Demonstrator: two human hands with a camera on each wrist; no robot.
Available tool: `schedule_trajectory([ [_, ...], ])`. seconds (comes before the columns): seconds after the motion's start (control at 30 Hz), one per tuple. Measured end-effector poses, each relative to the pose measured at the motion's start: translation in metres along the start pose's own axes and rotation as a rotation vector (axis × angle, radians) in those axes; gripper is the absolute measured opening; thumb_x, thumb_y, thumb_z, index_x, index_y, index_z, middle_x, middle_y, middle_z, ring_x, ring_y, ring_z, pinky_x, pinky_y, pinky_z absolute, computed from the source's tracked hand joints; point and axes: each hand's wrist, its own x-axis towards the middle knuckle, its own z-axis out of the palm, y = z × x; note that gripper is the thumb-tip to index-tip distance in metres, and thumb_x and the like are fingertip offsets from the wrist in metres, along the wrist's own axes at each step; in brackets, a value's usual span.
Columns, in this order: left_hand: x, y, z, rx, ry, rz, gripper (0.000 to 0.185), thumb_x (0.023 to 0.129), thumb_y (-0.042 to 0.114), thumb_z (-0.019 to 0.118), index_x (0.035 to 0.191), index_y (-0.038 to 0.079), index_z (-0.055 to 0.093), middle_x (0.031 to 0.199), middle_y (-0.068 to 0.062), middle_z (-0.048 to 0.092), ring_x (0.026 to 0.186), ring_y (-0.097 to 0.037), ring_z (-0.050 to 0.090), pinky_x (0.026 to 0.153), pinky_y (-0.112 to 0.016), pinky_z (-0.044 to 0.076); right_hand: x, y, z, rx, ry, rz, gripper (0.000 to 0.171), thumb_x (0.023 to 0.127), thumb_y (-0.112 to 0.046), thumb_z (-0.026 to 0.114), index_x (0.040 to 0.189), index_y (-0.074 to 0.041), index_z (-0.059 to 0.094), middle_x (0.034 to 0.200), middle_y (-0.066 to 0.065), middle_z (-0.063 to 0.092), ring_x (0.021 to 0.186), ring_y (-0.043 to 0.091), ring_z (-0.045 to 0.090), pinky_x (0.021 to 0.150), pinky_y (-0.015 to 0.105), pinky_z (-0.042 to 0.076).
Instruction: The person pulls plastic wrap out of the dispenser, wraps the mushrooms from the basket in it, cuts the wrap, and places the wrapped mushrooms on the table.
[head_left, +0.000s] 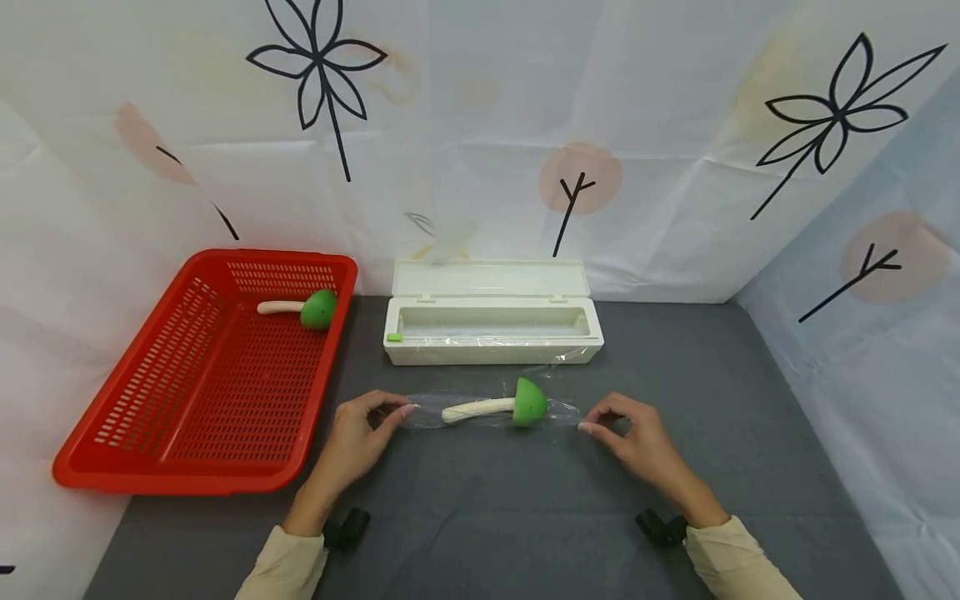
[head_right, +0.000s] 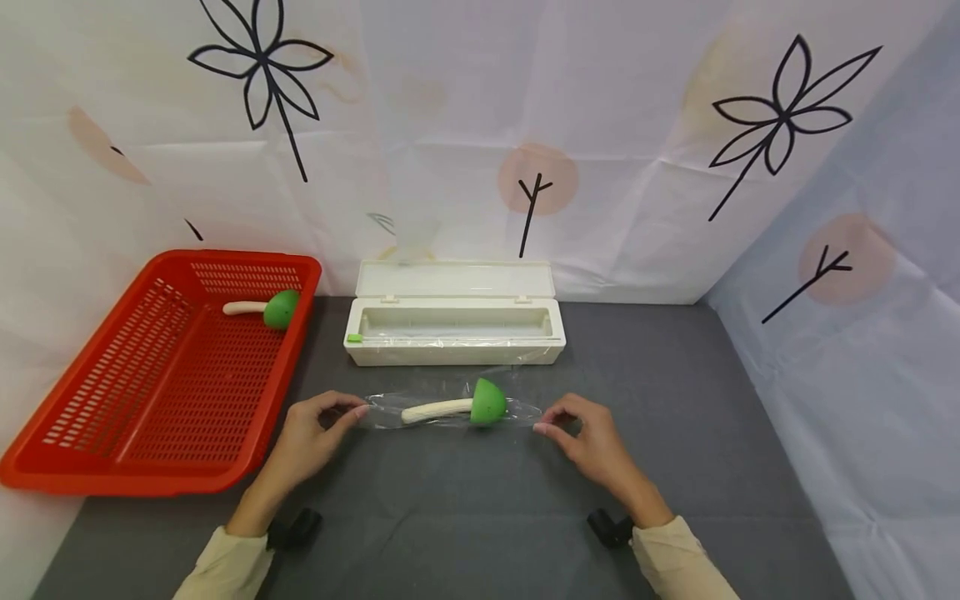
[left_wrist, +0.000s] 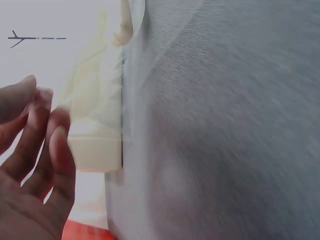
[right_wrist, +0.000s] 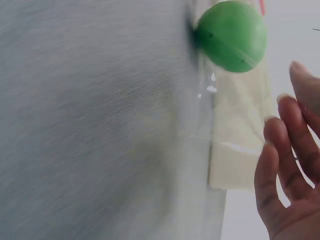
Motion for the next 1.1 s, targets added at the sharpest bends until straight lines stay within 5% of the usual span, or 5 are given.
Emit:
schedule_trajectory([
  [0.23, 0.030, 0.002, 0.010, -0.043, 0.168, -0.141, 0.009, 0.089, 0.014, 0.081, 0.092, 0.006, 0.078, 0.077, -0.001, 0.071, 0.068, -0.015, 0.063, 0.062, -0.022, 0.049, 0.029, 0.008, 0.005, 0.043, 0.168, 0.107, 0.013, 0.084, 0.010, 0.076, 0.093, 0.001, 0.075, 0.085, 0.011, 0.068, 0.076, 0.014, 0.063, 0.070, 0.019, 0.051],
  [0.57, 0.057, -0.003, 0.031, 0.072, 0.281, -0.384, 0.020, 0.084, 0.027, 0.086, 0.086, 0.008, 0.082, 0.080, -0.010, 0.073, 0.076, -0.027, 0.066, 0.072, -0.042, 0.048, 0.063, 0.017, 0.022, 0.100, 0.246, 0.538, 0.022, 0.091, -0.019, 0.080, 0.097, 0.001, 0.077, 0.096, 0.013, 0.073, 0.088, 0.013, 0.067, 0.072, 0.019, 0.050],
  [0.73, 0.060, -0.006, 0.037, 0.079, 0.321, -0.481, 0.022, 0.080, 0.027, 0.088, 0.080, 0.006, 0.081, 0.076, -0.011, 0.073, 0.079, -0.033, 0.067, 0.077, -0.047, 0.046, 0.066, 0.021, 0.030, 0.324, 0.277, 0.621, 0.027, 0.089, -0.012, 0.080, 0.098, 0.010, 0.068, 0.084, 0.008, 0.074, 0.073, 0.006, 0.068, 0.066, 0.023, 0.056],
  [0.9, 0.061, -0.009, 0.043, -0.024, 0.311, -0.549, 0.026, 0.080, 0.025, 0.089, 0.082, 0.002, 0.076, 0.072, -0.010, 0.072, 0.064, -0.021, 0.068, 0.065, -0.031, 0.049, 0.066, 0.028, 0.033, 0.576, 0.295, 0.686, 0.030, 0.090, -0.003, 0.077, 0.105, 0.014, 0.058, 0.078, 0.004, 0.074, 0.068, 0.011, 0.072, 0.068, 0.030, 0.061],
  [1.1, 0.060, -0.011, 0.045, -0.220, 0.303, -0.561, 0.019, 0.082, 0.010, 0.085, 0.092, -0.002, 0.073, 0.076, -0.017, 0.074, 0.053, -0.009, 0.067, 0.049, -0.019, 0.050, 0.067, 0.028, 0.031, 0.562, 0.200, 0.752, 0.032, 0.095, -0.004, 0.072, 0.118, 0.016, 0.065, 0.085, 0.004, 0.073, 0.071, 0.009, 0.071, 0.068, 0.026, 0.060],
])
